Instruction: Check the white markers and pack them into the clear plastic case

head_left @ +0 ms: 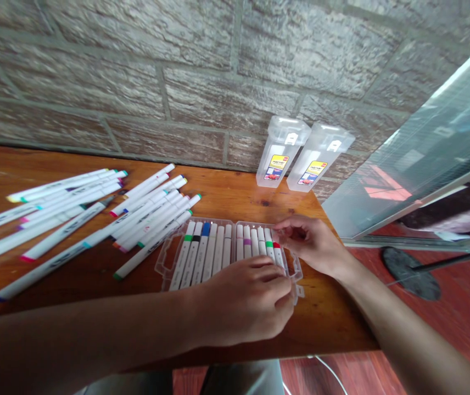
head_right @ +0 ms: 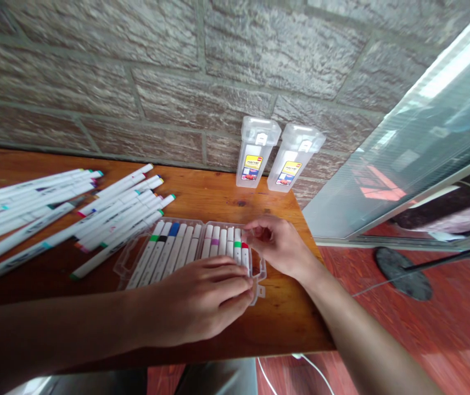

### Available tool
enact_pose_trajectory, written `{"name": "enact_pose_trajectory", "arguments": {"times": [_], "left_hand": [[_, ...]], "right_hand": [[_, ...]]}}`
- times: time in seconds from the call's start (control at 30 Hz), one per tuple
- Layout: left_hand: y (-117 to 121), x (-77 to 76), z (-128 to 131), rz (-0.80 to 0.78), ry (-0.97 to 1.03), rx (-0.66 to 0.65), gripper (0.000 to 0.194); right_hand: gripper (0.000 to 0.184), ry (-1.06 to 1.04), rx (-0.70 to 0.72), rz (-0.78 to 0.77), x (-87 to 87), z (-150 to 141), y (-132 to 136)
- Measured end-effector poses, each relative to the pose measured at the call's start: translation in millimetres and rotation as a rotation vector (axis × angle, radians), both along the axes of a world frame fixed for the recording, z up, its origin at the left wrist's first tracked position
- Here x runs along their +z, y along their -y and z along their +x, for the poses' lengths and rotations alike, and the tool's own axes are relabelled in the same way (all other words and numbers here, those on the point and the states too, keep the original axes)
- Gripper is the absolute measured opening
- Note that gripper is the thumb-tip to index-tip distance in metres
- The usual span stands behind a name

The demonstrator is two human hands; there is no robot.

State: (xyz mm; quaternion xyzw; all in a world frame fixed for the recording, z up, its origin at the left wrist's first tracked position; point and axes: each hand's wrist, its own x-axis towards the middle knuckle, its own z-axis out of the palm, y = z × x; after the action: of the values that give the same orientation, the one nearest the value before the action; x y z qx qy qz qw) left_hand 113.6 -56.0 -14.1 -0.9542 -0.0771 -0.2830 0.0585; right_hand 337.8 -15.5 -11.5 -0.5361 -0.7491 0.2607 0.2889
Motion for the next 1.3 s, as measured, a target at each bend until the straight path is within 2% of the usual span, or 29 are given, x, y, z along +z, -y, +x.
{"name": "enact_pose_trajectory", "arguments": {"times": [0.27, 0.43, 0.6, 0.67, 0.73, 0.83, 0.9, 0.97, 1.07, 1.17, 1.3], "left_hand": [[0.6, 2.9, -1.7, 0.024, -0.034, 0.007, 0.017], [4.5, 3.9, -1.7, 0.027, -0.068, 0.015, 0.016], [3.1, 21.9, -9.0, -0.026, -0.081, 0.017, 0.021], [-6.0, 33.8, -20.7, -0.095, -0.070, 0.055, 0.026], [-19.5, 45.2, -40.5, -0.176, -0.039, 0.157, 0.027], [-37.7, 57.1, -83.6, -0.313, -0.045, 0.288, 0.020], [-41.6, 60.4, -115.0, -0.360, -0.068, 0.325, 0.015], [-38.0, 59.5, -142.3, -0.375, -0.100, 0.340, 0.019], [-26.6, 50.1, -169.0, -0.313, -0.141, 0.287, 0.029], [-19.0, 35.0, -178.9, -0.231, -0.157, 0.269, 0.049], [-18.9, 17.4, -177.5, -0.099, -0.097, 0.274, 0.049]], "right_hand": [[0.027, 0.006, -0.013, -0.023, 2.5, -2.1, 2.6], [0.030, -0.062, -0.043, -0.019, -5.0, -1.0, 4.1], [0.036, -0.163, -0.072, -0.032, -11.0, 2.0, 3.5], [0.037, -0.180, -0.069, -0.033, -9.8, 2.5, 2.3], [0.040, -0.186, -0.079, -0.016, -5.5, 2.3, 0.1], [0.043, -0.180, -0.112, 0.027, 6.7, 0.1, -6.0], [0.042, -0.168, -0.109, 0.062, 16.8, -4.9, -12.4], [0.039, -0.153, -0.078, 0.089, 26.6, -15.0, -20.1], [0.033, -0.103, 0.015, 0.065, 39.2, -42.4, -30.9], [0.026, -0.028, 0.159, 0.018, 48.8, -80.6, -36.7], [0.012, 0.065, 0.324, 0.013, 53.3, -126.3, -36.1]]}}
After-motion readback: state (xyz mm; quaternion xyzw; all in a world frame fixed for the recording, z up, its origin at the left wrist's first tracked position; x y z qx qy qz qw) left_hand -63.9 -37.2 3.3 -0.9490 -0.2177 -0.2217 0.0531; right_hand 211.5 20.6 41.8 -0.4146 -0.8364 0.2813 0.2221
